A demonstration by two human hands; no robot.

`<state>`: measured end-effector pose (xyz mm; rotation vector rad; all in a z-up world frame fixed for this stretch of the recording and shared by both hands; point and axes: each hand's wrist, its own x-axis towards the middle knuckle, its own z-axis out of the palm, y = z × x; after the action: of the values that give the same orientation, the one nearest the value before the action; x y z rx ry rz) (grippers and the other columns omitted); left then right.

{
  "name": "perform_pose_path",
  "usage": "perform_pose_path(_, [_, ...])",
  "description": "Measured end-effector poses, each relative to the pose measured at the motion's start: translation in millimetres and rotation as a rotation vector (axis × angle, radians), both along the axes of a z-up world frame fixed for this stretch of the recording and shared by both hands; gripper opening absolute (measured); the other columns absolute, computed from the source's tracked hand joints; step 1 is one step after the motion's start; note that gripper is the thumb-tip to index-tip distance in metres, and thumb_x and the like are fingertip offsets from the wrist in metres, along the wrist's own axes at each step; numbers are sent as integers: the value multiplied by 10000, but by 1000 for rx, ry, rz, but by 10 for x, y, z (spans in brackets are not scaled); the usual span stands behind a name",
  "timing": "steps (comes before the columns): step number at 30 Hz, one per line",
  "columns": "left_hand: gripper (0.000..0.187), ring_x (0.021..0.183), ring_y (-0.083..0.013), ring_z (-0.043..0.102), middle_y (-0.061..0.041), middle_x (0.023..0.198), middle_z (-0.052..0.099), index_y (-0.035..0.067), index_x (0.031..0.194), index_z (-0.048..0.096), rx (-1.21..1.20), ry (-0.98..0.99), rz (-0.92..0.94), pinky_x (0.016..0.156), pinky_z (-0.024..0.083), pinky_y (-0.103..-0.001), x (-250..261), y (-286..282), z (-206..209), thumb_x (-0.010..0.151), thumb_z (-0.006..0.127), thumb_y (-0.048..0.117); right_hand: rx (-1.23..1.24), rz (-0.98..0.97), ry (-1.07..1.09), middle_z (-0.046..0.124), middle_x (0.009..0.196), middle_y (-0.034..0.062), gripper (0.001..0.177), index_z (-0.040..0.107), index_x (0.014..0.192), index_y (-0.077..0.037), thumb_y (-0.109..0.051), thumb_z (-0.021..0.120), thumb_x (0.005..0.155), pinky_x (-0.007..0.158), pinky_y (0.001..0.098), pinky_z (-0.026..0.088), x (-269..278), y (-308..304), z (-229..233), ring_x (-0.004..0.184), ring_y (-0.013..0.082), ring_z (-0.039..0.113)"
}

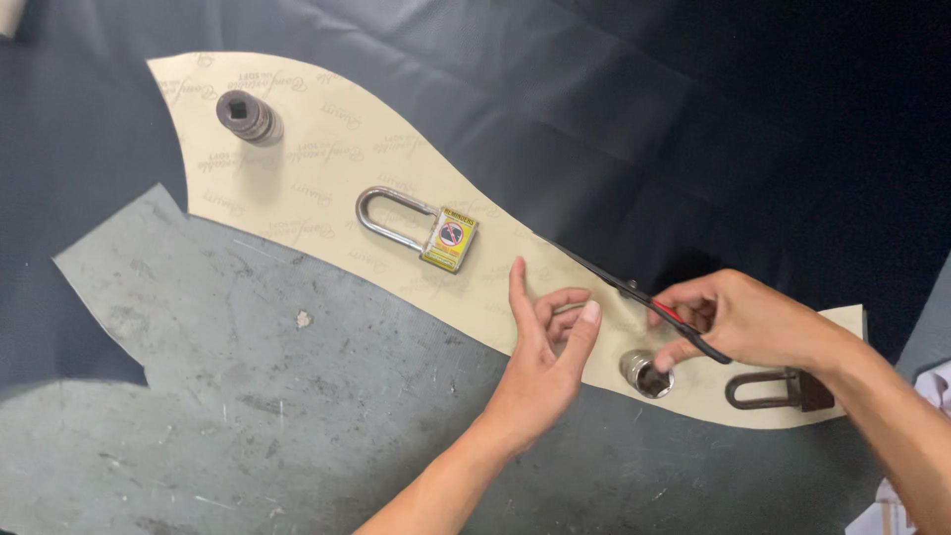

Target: The person positions paper templates over a dark fabric on a table, securing them with metal weights, and uses shears to cut the fabric following the contours of the templates.

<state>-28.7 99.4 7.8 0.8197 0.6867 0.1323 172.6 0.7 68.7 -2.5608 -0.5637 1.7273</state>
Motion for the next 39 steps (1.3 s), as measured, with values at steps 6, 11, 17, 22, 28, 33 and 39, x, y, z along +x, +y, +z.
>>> perform_pose_path(6, [929,1258,-204,554,-134,1370,539,223,1574,-118,-299,-28,21,1077,416,-349,-30,174,-20,959,573,128,17,-47,7,550,509,27,538,786,928,-92,-402,988,538,534,352,281,-81,177,-31,491,171,444])
perform_pose_path(11, [909,1299,-216,543,-136,1382,528,240,1568,-110,-394,-77,15,1127,410,-371,-79,222,-66,957,539,66,-36,-57,-14,518,513,34,539,816,955,-88,-382,1009,547,553,347,313,-154,327,-35,497,173,478])
perform_pose_path(17, [902,1312,-242,521,-162,1389,503,238,1574,-79,-440,-143,50,1133,404,-387,-89,217,-111,940,517,5,76,-118,19,583,512,19,540,814,1001,-93,-359,982,561,522,338,336,-255,476,-21,497,148,477])
perform_pose_path(22, [904,1330,-239,512,-157,1402,494,257,1568,-81,-480,-161,59,1135,404,-392,-97,220,-100,935,511,0,67,-112,-15,620,523,10,533,847,1011,-109,-361,988,563,514,315,357,-267,585,-57,491,134,509])
perform_pose_path(28, [923,1305,-204,530,-91,1416,488,269,1571,-53,-483,-128,72,1137,420,-381,-126,236,-68,902,525,1,141,-121,0,469,497,-8,492,841,908,-68,-395,971,564,490,339,274,-265,681,-176,474,128,397])
perform_pose_path(33, [889,1085,-165,596,-87,1172,557,237,1590,16,-493,-112,71,1071,435,-353,-155,209,-132,914,530,-29,159,-61,16,407,493,-25,487,846,904,-85,-392,987,552,485,327,281,-263,707,-201,471,120,379])
perform_pose_path(39, [909,1016,-157,617,-68,1084,571,229,1588,53,-505,-120,59,1014,460,-337,-187,218,-178,842,468,-84,185,-90,11,495,486,-41,465,841,908,-63,-379,970,592,495,327,297,-330,875,-244,481,112,423])
